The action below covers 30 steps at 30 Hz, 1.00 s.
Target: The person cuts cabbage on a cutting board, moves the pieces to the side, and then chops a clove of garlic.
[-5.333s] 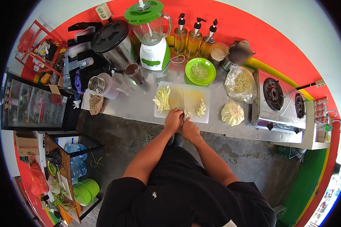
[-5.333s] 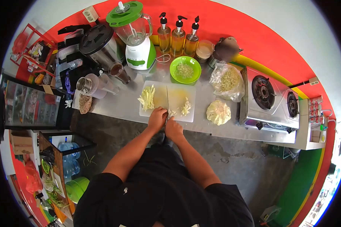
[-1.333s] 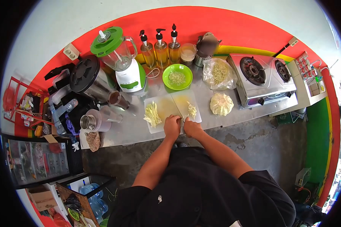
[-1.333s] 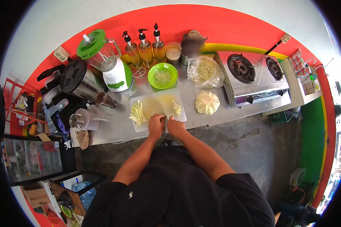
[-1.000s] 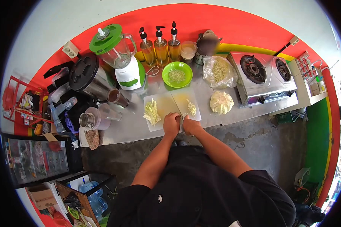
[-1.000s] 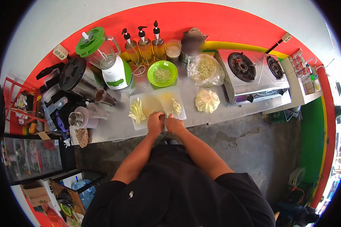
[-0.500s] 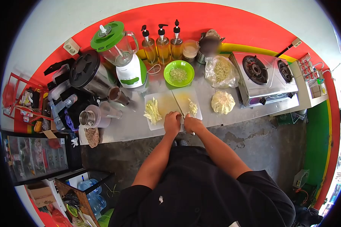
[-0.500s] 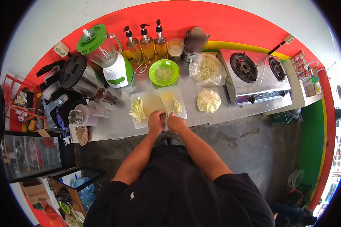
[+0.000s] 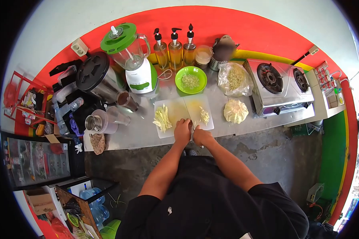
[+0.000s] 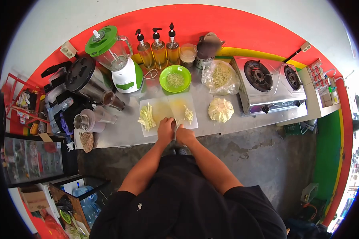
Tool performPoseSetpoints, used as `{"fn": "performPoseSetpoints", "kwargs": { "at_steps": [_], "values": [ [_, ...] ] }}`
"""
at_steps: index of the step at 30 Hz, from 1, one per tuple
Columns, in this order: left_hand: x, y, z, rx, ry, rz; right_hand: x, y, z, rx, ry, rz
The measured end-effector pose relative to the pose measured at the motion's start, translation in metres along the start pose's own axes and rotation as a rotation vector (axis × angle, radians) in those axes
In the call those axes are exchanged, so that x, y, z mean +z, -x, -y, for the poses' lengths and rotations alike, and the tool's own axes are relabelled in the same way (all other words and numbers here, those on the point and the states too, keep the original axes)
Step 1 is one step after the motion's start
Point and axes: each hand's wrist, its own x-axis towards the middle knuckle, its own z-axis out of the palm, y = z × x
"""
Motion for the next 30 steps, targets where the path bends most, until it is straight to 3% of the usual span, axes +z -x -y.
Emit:
{"fn": "performPoseSetpoints", "kwargs": {
  "at_steps": [7,12,30],
  "values": [
    [-0.003,0.008,0.005,0.071,0.034,-0.006,-0.017,0.003,-0.002,-0.031,-0.027,0.018],
    [-0.005,0.009,0.008,0.014,0.093,0.019,0.008,0.003,-0.003,-0.022,-0.006,-0.025],
    [-0.009,-0.004,0.021,0.051,0.292,0.075,-0.015,0.004,0.001,-0.023,-0.027,0.038]
  ]
}}
